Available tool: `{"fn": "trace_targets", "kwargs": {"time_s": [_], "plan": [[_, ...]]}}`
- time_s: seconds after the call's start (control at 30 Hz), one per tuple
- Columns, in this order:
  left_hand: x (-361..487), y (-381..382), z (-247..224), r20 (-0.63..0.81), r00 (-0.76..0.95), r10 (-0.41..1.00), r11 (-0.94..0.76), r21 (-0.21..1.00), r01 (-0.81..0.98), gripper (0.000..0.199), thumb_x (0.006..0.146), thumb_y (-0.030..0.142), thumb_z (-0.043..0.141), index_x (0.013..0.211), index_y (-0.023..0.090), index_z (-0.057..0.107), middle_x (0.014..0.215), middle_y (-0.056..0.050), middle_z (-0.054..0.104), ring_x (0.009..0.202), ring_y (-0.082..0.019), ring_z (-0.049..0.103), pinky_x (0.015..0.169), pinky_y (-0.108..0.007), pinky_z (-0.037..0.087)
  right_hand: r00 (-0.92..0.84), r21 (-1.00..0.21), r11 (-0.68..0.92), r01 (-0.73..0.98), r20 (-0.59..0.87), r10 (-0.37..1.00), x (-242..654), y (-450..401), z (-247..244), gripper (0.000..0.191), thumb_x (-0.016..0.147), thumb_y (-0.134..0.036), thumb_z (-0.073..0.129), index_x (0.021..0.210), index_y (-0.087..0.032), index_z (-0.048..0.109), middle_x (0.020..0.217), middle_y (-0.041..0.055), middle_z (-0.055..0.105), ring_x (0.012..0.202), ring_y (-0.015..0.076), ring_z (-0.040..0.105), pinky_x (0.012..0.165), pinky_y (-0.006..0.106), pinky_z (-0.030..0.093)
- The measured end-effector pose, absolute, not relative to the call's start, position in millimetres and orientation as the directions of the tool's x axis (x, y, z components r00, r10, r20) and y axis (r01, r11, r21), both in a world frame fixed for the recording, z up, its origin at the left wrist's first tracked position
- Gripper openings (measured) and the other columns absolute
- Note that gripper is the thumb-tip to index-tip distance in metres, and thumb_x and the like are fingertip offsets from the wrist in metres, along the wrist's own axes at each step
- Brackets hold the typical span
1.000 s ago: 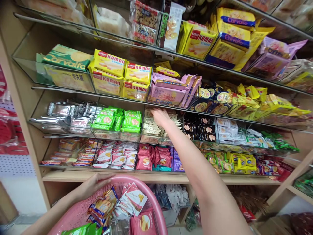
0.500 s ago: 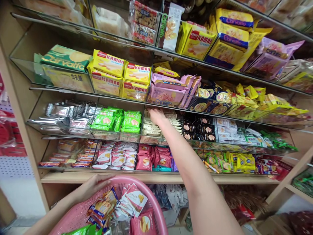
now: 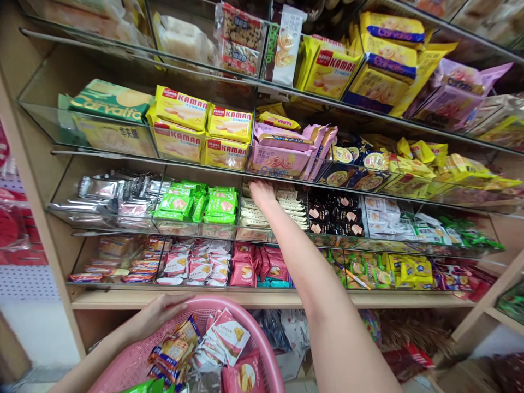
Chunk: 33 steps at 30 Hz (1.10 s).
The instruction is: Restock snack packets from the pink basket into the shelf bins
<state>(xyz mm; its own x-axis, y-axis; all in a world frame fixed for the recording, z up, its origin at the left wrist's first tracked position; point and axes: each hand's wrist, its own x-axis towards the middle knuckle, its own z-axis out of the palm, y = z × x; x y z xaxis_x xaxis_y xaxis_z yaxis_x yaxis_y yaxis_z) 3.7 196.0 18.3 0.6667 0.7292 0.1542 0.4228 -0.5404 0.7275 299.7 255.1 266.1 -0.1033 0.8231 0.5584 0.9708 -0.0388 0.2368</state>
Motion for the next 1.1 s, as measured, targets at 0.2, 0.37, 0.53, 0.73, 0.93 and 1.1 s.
{"fn": "trace_targets", "kwargs": {"time_s": [0.2,0.37,0.53,0.73,0.93,1.1], "plan": [[3,196,17,0.161,0.663,0.731,-0.541,0.729,0.420,0.044,0.086,0.048,0.045,0.124,0.027,0.053,0.124,0.001,0.055,0.115,-0.024,0.052,0.101,-0.036,0.038,-0.097,0.189,-0.040,0.981,0.663,0.742,304,243,260,0.022,0.085,-0.018,0.047,0.106,-0.015,0.056,0.107,0.0137,0.061,0.095,0.0263,0.056,0.078,0.035,0.040],[5,196,17,0.159,0.664,0.730,-0.541,0.729,0.420,0.044,0.086,0.047,0.044,0.123,0.026,0.053,0.123,0.001,0.055,0.113,-0.024,0.053,0.100,-0.036,0.039,-0.079,0.135,-0.035,0.990,0.747,0.660,309,230,251,0.020,0.086,-0.021,0.047,0.103,-0.014,0.056,0.105,0.0122,0.060,0.100,0.0264,0.051,0.078,0.033,0.040],[4,197,15,0.163,0.666,0.728,-0.547,0.724,0.421,0.044,0.086,0.047,0.044,0.123,0.025,0.053,0.124,0.001,0.055,0.114,-0.023,0.053,0.100,-0.035,0.039,-0.094,0.091,0.034,0.995,0.819,0.566,315,210,240,0.018,0.086,-0.021,0.048,0.100,-0.014,0.056,0.098,0.0105,0.061,0.094,0.0246,0.049,0.077,0.033,0.040],[4,201,13,0.168,0.675,0.718,-0.562,0.711,0.422,0.044,0.086,0.047,0.044,0.124,0.026,0.053,0.124,0.001,0.055,0.114,-0.023,0.052,0.100,-0.035,0.039,-0.051,-0.086,0.343,0.935,0.926,0.373,320,155,217,0.016,0.083,-0.026,0.055,0.093,-0.015,0.059,0.092,0.0087,0.062,0.090,0.0227,0.052,0.081,0.036,0.041],[7,204,12,0.177,0.689,0.703,-0.591,0.684,0.428,0.043,0.087,0.045,0.043,0.124,0.024,0.053,0.124,0.000,0.056,0.113,-0.022,0.053,0.099,-0.032,0.039,0.274,-0.799,0.566,0.203,0.601,0.751,289,101,178,0.027,0.072,-0.033,0.068,0.091,-0.016,0.060,0.087,0.0045,0.067,0.080,0.0165,0.061,0.078,0.032,0.047],[9,205,11,0.214,0.715,0.665,-0.637,0.663,0.394,0.041,0.088,0.041,0.044,0.123,0.023,0.055,0.121,-0.002,0.058,0.109,-0.021,0.056,0.095,-0.033,0.042,-0.023,-0.937,0.221,-0.269,0.236,0.972,246,73,139,0.027,0.075,-0.031,0.067,0.097,-0.018,0.060,0.092,0.0038,0.067,0.082,0.0145,0.061,0.078,0.030,0.048]]}}
